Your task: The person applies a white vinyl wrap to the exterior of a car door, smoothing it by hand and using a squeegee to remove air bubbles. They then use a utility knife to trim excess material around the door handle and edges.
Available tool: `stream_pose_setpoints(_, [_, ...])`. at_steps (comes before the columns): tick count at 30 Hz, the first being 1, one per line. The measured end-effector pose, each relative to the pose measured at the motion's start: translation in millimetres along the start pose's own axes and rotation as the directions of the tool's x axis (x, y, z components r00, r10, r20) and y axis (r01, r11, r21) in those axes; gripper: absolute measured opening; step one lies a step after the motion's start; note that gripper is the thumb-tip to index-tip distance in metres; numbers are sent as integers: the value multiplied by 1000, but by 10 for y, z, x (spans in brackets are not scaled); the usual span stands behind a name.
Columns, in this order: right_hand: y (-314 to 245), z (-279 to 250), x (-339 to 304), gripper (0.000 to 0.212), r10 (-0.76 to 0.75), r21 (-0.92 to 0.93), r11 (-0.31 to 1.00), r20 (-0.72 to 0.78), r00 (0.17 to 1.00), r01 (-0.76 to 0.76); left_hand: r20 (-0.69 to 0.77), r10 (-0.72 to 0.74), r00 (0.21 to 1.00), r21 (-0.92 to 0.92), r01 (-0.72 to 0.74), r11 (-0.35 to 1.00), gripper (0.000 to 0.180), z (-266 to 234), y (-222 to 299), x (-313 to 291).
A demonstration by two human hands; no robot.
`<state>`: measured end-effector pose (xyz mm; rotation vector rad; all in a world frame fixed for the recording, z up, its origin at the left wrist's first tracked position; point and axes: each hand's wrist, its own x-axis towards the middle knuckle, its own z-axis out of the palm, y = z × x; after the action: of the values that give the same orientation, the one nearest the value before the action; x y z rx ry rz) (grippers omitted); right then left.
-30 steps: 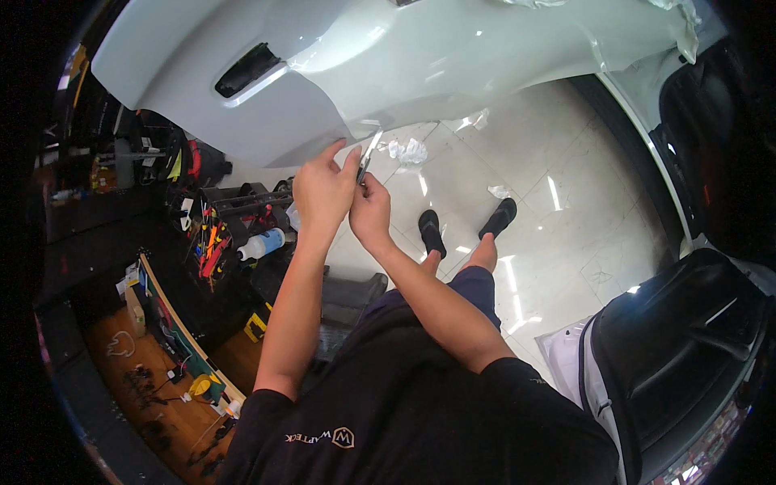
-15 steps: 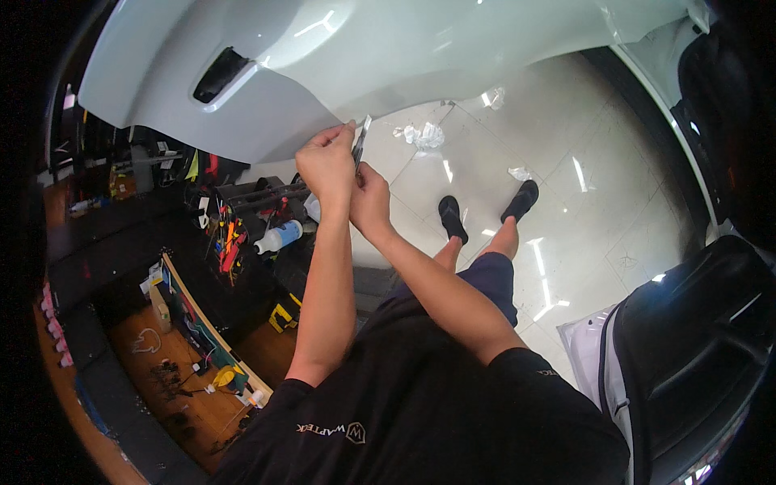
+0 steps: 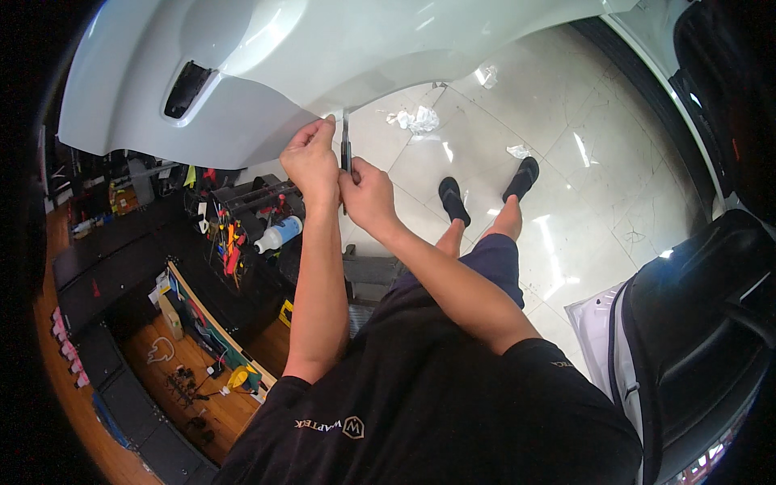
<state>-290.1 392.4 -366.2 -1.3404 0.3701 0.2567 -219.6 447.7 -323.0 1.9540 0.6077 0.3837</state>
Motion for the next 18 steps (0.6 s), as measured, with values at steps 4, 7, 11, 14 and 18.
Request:
stream_pose_setpoints(4, [-86,-144,-19,20,6,-20,1000,56,998,-5,-12,41,999,27,-40,999,21,12,-53,4])
stream_pose_setpoints(7, [-150,-268,-5,24,24,-62,998,95,995,-18,-12,35,999,25,-35,999,21,24,-89,24])
stream_pose_setpoints(11, [-314,-511,51,26,58,-195,980,128,990,-32,-6,50,999,21,-50,999,21,27,-137,51])
stream_pose_setpoints(14, [-575,-760,146,28,99,-287,957,191,976,-41,-8,50,999,9,-50,999,22,23,-100,14])
stream_pose_setpoints(18, [-777,-915,275,29,194,-423,903,249,949,-74,21,-21,1000,50,19,999,20,15,43,-27])
